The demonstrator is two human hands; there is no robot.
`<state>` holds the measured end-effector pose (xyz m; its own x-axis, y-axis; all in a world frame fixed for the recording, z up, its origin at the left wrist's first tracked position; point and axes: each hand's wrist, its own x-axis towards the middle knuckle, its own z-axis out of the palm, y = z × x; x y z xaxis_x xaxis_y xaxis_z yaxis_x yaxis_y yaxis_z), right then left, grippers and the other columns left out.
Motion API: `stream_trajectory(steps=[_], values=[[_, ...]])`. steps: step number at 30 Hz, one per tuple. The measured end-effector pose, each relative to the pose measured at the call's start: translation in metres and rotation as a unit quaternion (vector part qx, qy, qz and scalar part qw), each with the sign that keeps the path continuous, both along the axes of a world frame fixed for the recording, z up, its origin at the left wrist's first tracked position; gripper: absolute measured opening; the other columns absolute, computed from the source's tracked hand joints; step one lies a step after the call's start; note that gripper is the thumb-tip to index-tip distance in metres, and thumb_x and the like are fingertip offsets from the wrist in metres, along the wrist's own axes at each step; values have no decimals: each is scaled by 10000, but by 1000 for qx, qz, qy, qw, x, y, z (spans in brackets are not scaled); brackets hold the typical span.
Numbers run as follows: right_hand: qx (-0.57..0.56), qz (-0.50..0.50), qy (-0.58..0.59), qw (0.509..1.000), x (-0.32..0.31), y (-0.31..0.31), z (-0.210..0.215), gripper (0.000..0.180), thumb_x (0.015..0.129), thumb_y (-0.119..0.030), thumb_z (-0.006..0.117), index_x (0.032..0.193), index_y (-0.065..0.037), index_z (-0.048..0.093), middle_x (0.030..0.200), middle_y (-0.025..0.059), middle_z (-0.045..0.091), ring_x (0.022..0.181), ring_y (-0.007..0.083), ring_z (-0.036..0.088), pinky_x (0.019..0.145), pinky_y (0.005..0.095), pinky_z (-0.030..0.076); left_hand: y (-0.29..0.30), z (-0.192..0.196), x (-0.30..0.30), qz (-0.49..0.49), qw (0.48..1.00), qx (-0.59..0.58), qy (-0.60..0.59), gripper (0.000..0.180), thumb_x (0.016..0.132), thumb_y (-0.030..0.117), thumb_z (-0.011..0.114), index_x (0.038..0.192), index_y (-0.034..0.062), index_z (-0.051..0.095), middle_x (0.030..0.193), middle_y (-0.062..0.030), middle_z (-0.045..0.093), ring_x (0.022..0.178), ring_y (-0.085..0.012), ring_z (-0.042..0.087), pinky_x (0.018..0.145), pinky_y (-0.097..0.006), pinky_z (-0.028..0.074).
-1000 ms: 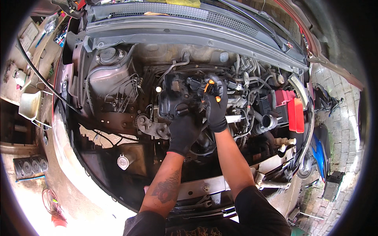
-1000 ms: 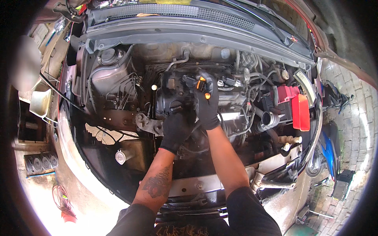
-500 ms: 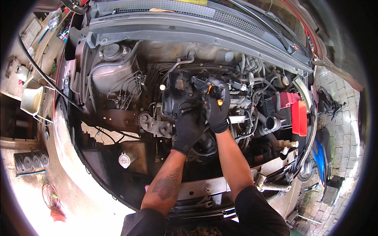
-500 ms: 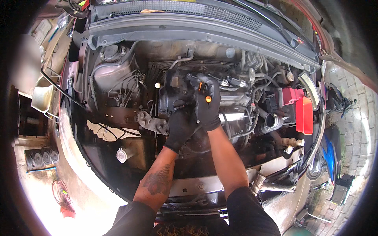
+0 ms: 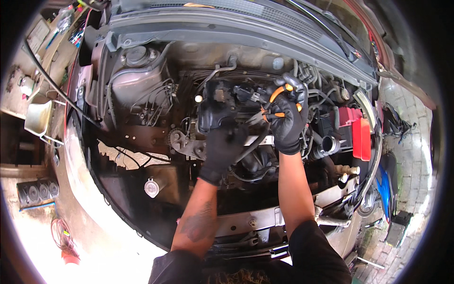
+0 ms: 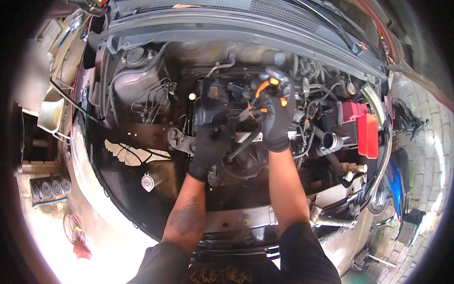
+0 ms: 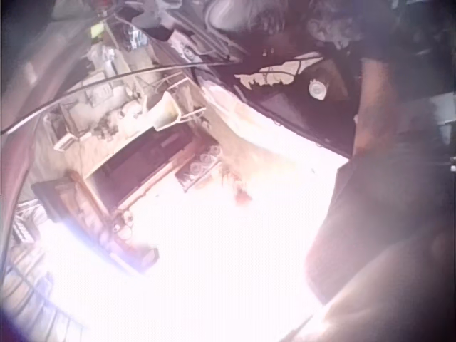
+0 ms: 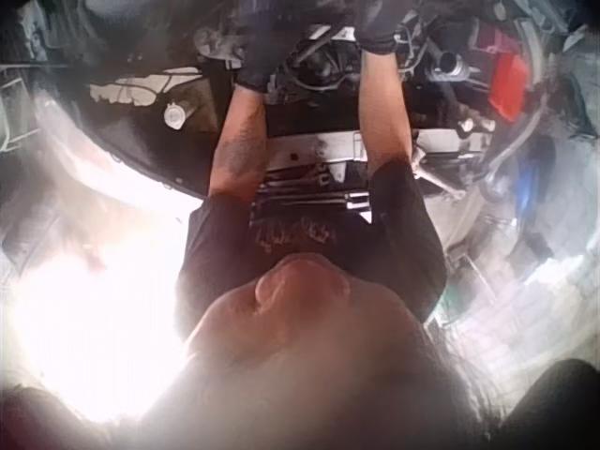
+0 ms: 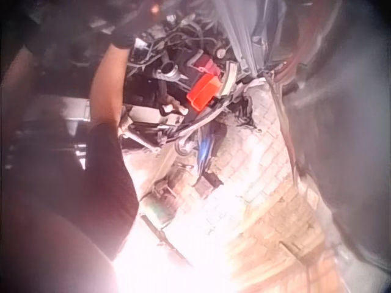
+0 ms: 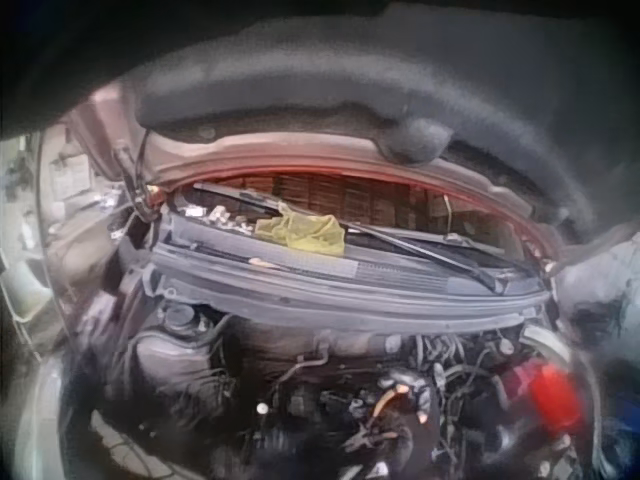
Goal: The person works under the hood of a red car, using pliers and a screwdriver to remove and adjust components within the engine bay. They repeatedly reach into the engine compartment, manipulate hoses and parts, and place tools on the car's front frame.
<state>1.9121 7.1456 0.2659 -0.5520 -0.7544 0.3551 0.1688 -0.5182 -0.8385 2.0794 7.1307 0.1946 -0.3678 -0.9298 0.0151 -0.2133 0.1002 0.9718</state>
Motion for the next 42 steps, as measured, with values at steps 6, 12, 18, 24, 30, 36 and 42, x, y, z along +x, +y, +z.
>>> stream_trajectory(steps=[6, 12, 18, 24, 30, 36, 42], values=[[44, -129, 195, 971, -63, 25, 6, 401, 924, 2, 600, 1323, -30, 582, 1177, 107, 660, 978, 173, 673, 815, 308, 587, -33, 1, 59, 64, 986, 56, -147, 510, 950, 494, 693, 841, -2, 743, 764, -235, 720, 787, -398, 747, 699, -484, 547], [54, -149, 215, 964, -108, 55, -37, 224, 969, -19, 594, 1159, -40, 711, 1049, 31, 690, 952, 116, 638, 847, 275, 511, -24, 17, 63, 141, 957, -50, -250, 562, 948, 534, 678, 1063, -15, 712, 930, -252, 744, 926, -450, 729, 759, -526, 553], [84, -154, 59, 983, -83, 40, -58, 302, 980, -34, 541, 1229, -21, 711, 1112, 34, 715, 903, 107, 631, 795, 279, 516, 13, 43, 17, 132, 947, -275, -102, 448, 961, 385, 697, 1238, 36, 653, 1012, -226, 737, 967, -440, 714, 803, -527, 557], [128, -112, 88, 982, -96, 35, -83, 368, 979, -55, 559, 1325, -9, 673, 1125, 50, 725, 955, 137, 676, 820, 285, 556, 73, -9, -97, -41, 995, 29, -90, 409, 937, 364, 709, 1150, 16, 701, 945, -243, 744, 941, -458, 712, 815, -509, 563], [135, -41, 116, 983, -105, 36, -72, 398, 930, -62, 556, 1291, 9, 710, 1235, 104, 744, 1118, 167, 679, 963, 310, 530, 72, -48, -124, -18, 995, 92, -24, 359, 942, 338, 727, 1013, -13, 744, 961, -227, 753, 863, -353, 739, 767, -453, 557], [142, -18, 90, 986, -100, 39, -73, 409, 911, -24, 550, 1287, 19, 706, 1309, 110, 714, 1164, 187, 668, 991, 314, 524, 80, -57, -118, -23, 971, 133, 199, 217, 1030, 159, 647, 1050, -34, 744, 916, -108, 753, 833, -162, 683, 761, -369, 535], [141, -28, 80, 986, -94, 34, -87, 402, 901, -13, 551, 1270, 28, 707, 1265, 98, 715, 1151, 180, 656, 983, 317, 521, 79, -53, -122, -13, 982, 65, 179, 254, 1020, 199, 651, 1058, -38, 735, 873, -163, 732, 801, -232, 702, 738, -391, 524]])
